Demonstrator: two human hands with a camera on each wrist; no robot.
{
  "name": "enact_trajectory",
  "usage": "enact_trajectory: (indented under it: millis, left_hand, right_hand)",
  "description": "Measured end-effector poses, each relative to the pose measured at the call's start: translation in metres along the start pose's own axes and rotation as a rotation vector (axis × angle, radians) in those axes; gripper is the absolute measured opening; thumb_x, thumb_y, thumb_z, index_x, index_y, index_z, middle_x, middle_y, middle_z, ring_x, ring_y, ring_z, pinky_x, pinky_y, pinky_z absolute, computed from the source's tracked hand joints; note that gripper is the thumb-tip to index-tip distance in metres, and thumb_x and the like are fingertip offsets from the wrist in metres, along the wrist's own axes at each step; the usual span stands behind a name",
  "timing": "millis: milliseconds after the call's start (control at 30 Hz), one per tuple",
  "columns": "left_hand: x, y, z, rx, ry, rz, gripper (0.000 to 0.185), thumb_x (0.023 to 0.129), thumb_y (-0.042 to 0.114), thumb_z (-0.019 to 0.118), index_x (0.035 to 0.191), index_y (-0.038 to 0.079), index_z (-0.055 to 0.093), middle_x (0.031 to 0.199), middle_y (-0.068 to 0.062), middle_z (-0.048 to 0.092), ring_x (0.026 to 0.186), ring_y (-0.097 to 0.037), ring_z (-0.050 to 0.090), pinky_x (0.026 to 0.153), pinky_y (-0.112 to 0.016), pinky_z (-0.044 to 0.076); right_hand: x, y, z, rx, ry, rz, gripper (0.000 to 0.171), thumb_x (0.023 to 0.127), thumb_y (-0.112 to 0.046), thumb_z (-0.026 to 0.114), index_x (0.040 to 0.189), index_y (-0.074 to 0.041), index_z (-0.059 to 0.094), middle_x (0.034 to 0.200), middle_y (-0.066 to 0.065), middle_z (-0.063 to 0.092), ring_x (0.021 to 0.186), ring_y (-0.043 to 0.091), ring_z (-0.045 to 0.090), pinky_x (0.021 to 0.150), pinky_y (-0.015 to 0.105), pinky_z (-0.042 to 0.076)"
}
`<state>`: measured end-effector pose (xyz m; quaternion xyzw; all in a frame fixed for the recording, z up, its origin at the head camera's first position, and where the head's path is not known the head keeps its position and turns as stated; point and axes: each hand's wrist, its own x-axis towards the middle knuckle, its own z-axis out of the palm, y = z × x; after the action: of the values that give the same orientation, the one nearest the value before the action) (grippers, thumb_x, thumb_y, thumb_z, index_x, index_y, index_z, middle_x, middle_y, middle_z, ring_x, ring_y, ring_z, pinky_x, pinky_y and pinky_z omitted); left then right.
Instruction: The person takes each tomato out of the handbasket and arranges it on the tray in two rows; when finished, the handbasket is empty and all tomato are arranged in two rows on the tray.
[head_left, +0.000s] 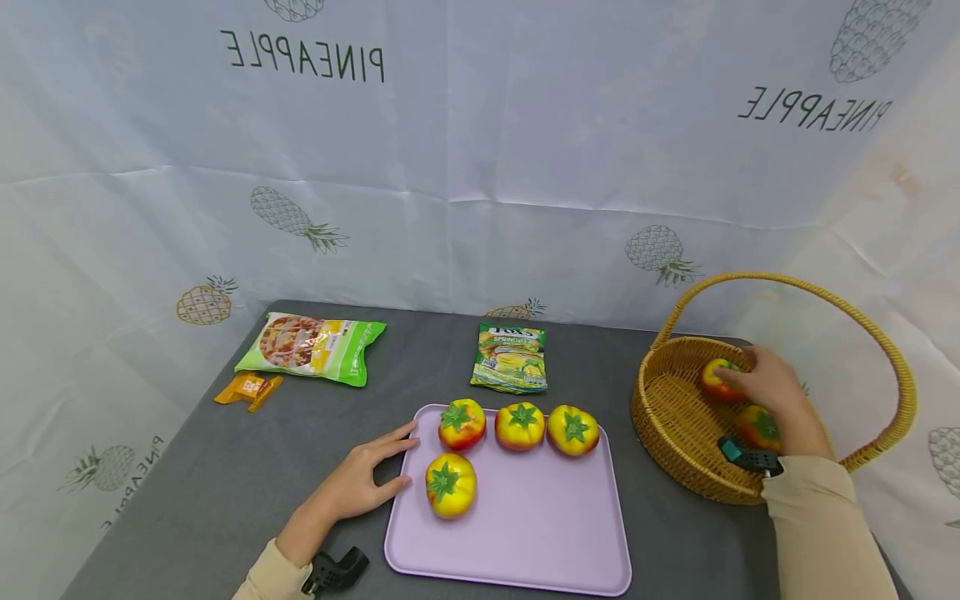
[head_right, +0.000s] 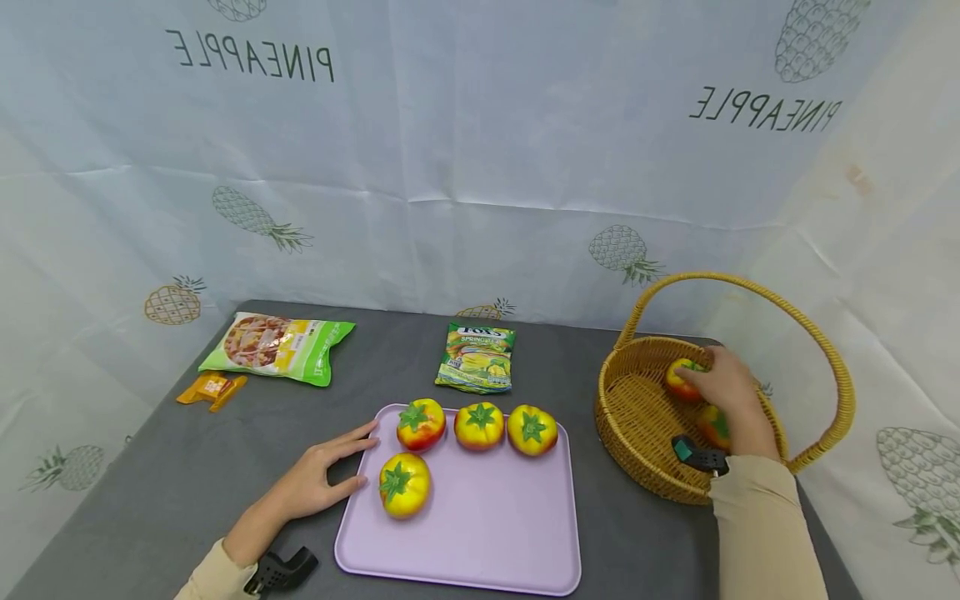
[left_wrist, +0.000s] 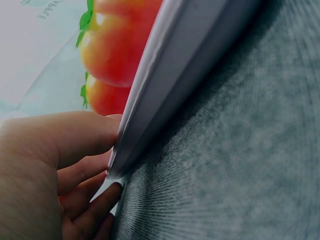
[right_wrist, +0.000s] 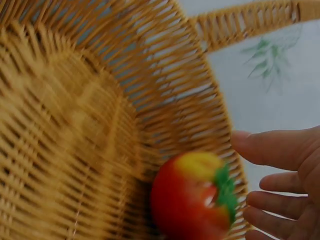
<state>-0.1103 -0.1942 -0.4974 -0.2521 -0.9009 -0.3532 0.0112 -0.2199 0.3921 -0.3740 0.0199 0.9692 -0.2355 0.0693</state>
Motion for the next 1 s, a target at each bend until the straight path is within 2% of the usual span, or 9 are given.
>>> enact_trajectory:
  millis: [200, 433, 567, 700, 800, 900, 1000]
  left_hand:
    - [-0.001, 0.0, 0.001, 0.003, 0.009, 0.013, 0.049, 0.083, 0.024, 0.069, 0.131, 0.016, 0.059, 0.147, 0.001, 0.045, 0.131, -0.022, 0.047, 0.101, -0.047, 0.044]
    - [-0.001, -0.002, 0.002, 0.025, 0.015, 0.028, 0.049, 0.083, 0.026, 0.068, 0.13, 0.017, 0.059, 0.146, 0.001, 0.046, 0.13, -0.022, 0.048, 0.1, -0.046, 0.045]
    - [-0.001, -0.002, 0.002, 0.016, 0.019, 0.032, 0.049, 0.083, 0.025, 0.069, 0.13, 0.016, 0.059, 0.146, 0.001, 0.046, 0.13, -0.022, 0.048, 0.101, -0.046, 0.045]
    - [0.0, -0.002, 0.003, 0.01, 0.015, 0.035, 0.049, 0.083, 0.025, 0.069, 0.13, 0.016, 0.059, 0.146, 0.001, 0.045, 0.131, -0.022, 0.047, 0.101, -0.046, 0.045]
    - [0.0, -0.002, 0.002, 0.004, 0.011, 0.028, 0.049, 0.083, 0.025, 0.069, 0.13, 0.016, 0.059, 0.146, 0.001, 0.045, 0.131, -0.021, 0.047, 0.101, -0.046, 0.044]
    - [0.001, -0.003, 0.002, 0.002, 0.008, 0.025, 0.049, 0.083, 0.025, 0.069, 0.13, 0.016, 0.059, 0.146, 0.001, 0.045, 0.131, -0.021, 0.047, 0.101, -0.047, 0.044]
    - [0.0, -0.004, 0.002, 0.008, 0.009, 0.026, 0.049, 0.083, 0.025, 0.069, 0.13, 0.016, 0.059, 0.146, 0.001, 0.045, 0.131, -0.021, 0.047, 0.101, -0.046, 0.044]
  right_hand:
    - [0.005, 0.017, 0.007, -0.031, -0.045, 0.008, 0.087, 0.093, -0.045, 0.054, 0.139, 0.021, 0.021, 0.135, 0.047, 0.026, 0.115, 0.062, 0.032, 0.088, 0.067, 0.038]
    - [0.01, 0.024, 0.014, -0.081, -0.04, -0.005, 0.086, 0.09, -0.042, 0.059, 0.137, 0.021, 0.025, 0.134, 0.047, 0.026, 0.116, 0.063, 0.029, 0.09, 0.069, 0.035]
    - [0.009, 0.018, 0.014, -0.097, -0.032, -0.024, 0.084, 0.089, -0.04, 0.061, 0.136, 0.021, 0.027, 0.133, 0.047, 0.026, 0.117, 0.064, 0.026, 0.089, 0.07, 0.034]
    - [0.006, 0.01, 0.01, -0.057, -0.035, -0.019, 0.09, 0.09, -0.045, 0.058, 0.14, 0.019, 0.021, 0.136, 0.049, 0.017, 0.118, 0.063, 0.022, 0.086, 0.07, 0.034]
    - [0.005, 0.002, 0.007, -0.042, -0.023, -0.042, 0.091, 0.09, -0.048, 0.056, 0.141, 0.018, 0.019, 0.134, 0.049, 0.015, 0.114, 0.061, 0.026, 0.081, 0.067, 0.037]
    - [0.003, -0.01, 0.003, -0.051, 0.012, -0.094, 0.087, 0.091, -0.046, 0.056, 0.14, 0.018, 0.023, 0.13, 0.047, 0.02, 0.107, 0.055, 0.033, 0.077, 0.063, 0.039]
    - [-0.004, -0.025, 0.001, -0.048, 0.044, -0.143, 0.083, 0.091, -0.044, 0.058, 0.14, 0.015, 0.028, 0.131, 0.046, 0.024, 0.108, 0.054, 0.034, 0.075, 0.059, 0.04]
